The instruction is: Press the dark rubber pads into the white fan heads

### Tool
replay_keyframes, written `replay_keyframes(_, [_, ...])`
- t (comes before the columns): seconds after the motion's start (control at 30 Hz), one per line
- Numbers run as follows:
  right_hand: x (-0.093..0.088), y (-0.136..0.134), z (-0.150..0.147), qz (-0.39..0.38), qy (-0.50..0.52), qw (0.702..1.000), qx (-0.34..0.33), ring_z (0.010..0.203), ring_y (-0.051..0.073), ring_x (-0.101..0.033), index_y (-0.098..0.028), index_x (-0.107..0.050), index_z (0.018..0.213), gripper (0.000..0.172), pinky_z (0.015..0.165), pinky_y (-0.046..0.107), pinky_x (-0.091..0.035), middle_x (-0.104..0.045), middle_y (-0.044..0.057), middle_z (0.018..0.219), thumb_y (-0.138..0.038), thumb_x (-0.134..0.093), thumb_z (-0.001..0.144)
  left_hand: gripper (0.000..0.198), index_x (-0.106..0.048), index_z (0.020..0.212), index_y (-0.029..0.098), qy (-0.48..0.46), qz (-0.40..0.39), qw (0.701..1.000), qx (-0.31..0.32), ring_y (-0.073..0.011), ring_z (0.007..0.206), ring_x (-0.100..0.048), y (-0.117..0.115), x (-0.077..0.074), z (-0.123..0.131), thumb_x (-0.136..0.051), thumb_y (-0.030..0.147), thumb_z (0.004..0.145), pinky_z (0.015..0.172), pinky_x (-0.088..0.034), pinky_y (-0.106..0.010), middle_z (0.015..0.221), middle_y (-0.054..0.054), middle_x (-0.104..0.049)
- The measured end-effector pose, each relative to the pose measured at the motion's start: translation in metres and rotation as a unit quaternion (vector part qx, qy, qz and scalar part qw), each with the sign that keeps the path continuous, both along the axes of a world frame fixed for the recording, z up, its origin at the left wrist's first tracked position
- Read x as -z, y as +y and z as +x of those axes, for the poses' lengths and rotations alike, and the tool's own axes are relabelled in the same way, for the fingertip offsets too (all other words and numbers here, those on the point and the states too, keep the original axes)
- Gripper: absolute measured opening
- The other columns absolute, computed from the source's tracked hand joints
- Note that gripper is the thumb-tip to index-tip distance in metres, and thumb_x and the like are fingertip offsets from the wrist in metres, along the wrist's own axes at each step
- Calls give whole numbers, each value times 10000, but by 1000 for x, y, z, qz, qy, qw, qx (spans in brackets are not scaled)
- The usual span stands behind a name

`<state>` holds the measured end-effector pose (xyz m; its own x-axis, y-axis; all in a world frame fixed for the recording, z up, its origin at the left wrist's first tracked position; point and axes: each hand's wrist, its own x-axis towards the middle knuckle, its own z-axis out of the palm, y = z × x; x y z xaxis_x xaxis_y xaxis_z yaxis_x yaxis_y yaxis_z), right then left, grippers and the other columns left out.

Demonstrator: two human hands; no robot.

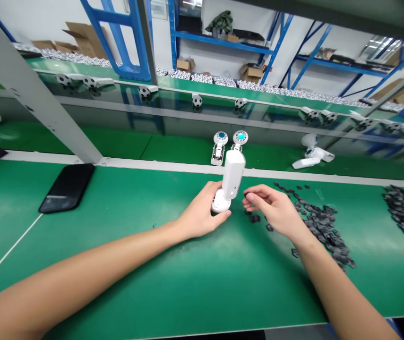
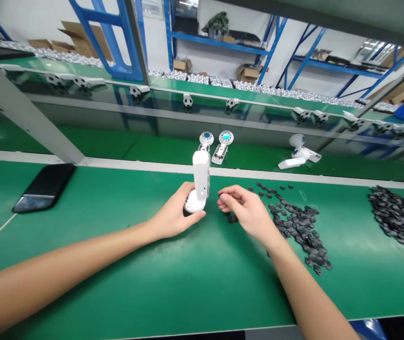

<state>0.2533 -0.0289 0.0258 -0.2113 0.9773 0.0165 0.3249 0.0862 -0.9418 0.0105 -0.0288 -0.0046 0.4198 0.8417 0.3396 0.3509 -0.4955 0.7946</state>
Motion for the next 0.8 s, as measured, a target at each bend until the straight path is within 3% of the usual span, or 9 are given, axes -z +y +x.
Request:
replay_keyframes(0.07, [-6,-10,-11,-39,41,998,-1,864,245,-771,-199,-775,1045,361,800,382,-658,-798,86,913,-524,-781,888,512,-520,1322,198,-10,-23,1000,-16,-277,1116,-608,0,-1,0,-738,285,867,958,-499,-409,1245,-104,-621])
replay_keyframes(0.17, [-9,-19,-20,-77,60,995,-3,774,230,-781,-193,-801,948,321,722,343,-663,-801,78,831,-498,-826,852,519,-515,1306,203,-11,-57,998,-7,-260,1047,-635,-1,-2,0,-752,322,860,871,-508,-371,1233,-92,-644])
replay_keyframes(0.3, [-4,-22,-24,-98,33,994,-32,733,212,-775,-186,-785,863,308,678,303,-645,-793,66,783,-493,-808,871,508,-530,1305,229,-7,-38,999,26,-252,1073,-637,-4,-4,1,-740,256,843,879,-506,-354,1256,-74,-640])
replay_keyframes(0.57, [7,-21,-26,-99,38,994,-19,744,235,-768,-184,-758,951,337,712,346,-650,-791,62,840,-476,-857,815,539,-534,1361,282,45,-41,997,35,-256,985,-662,-6,-6,0,-723,302,856,868,-534,-387,1194,-57,-635])
replay_keyframes(0.8, [23,-13,-29,-121,48,991,-29,714,235,-754,-226,-583,739,413,668,352,-628,-767,34,756,-538,-847,796,466,-556,1312,236,24,-43,998,45,-276,1051,-642,-6,-2,0,-702,315,877,887,-523,-394,1193,-92,-625])
